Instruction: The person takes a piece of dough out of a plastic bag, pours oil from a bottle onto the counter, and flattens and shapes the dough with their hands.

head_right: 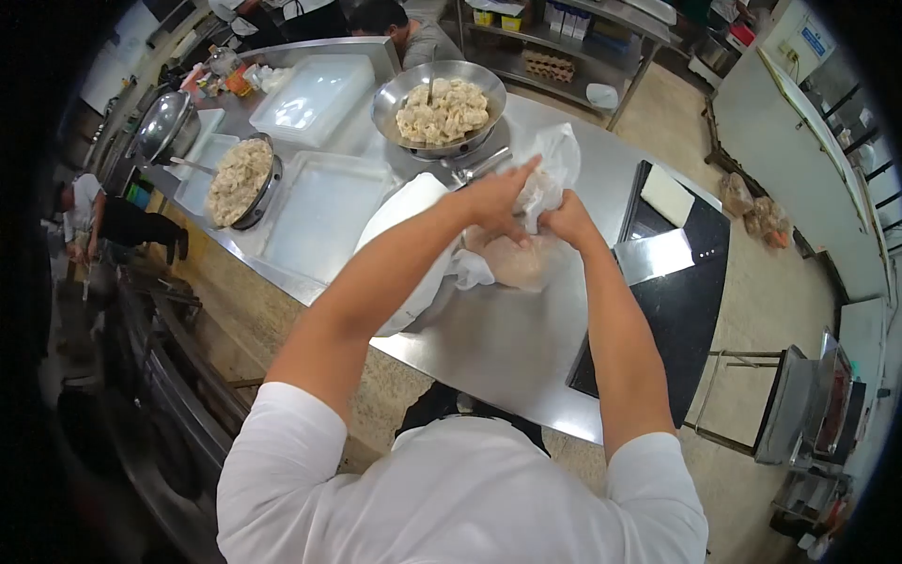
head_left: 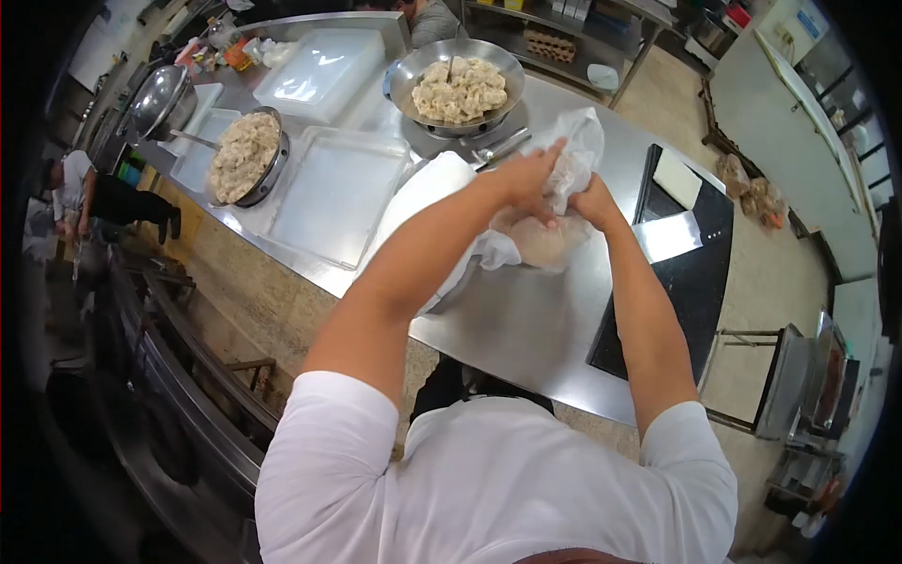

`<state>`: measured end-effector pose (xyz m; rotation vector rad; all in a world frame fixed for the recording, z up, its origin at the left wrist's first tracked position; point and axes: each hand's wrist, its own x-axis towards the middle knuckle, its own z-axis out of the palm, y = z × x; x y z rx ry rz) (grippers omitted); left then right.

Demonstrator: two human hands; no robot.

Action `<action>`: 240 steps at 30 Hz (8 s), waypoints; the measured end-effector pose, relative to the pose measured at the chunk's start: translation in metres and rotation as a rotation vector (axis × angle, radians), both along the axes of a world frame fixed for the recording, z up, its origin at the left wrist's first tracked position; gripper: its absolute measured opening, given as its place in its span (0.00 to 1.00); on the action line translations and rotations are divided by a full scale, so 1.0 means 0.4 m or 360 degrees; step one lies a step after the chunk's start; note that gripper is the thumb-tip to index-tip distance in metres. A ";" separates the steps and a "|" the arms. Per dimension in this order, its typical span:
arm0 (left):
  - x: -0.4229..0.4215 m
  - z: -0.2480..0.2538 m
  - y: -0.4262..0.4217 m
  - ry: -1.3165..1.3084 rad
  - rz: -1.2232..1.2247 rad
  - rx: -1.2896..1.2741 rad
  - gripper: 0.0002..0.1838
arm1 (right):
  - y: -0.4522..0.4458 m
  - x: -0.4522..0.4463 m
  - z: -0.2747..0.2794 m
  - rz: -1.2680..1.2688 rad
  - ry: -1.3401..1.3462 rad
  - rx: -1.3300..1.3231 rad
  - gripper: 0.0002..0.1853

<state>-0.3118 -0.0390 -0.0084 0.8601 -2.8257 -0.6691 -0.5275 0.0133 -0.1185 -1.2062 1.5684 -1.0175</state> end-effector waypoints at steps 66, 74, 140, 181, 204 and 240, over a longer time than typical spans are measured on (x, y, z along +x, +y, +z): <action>0.511 0.012 0.214 -0.0132 0.0307 -0.0212 0.58 | 0.180 0.536 0.102 -0.0506 0.0036 0.0032 0.56; 0.461 0.117 0.277 0.0245 0.0379 -0.0447 0.51 | 0.596 0.014 0.246 -0.0917 0.0507 -0.0382 0.19; 0.089 -0.173 0.500 0.0134 -0.0006 0.0068 0.77 | 0.496 0.290 0.006 -0.0213 0.1400 -0.0104 0.26; 0.980 -0.049 0.591 0.1036 0.1185 0.1156 0.23 | 0.384 0.545 0.322 0.0290 0.0565 -0.0412 0.19; 2.004 0.222 -0.295 0.1355 0.1419 0.0242 0.21 | -0.241 1.607 0.510 0.1393 -0.0788 -0.0340 0.20; 2.081 0.004 -2.248 0.2074 0.0891 0.0925 0.20 | -0.654 2.294 0.545 -0.0102 -0.0783 -0.0093 0.24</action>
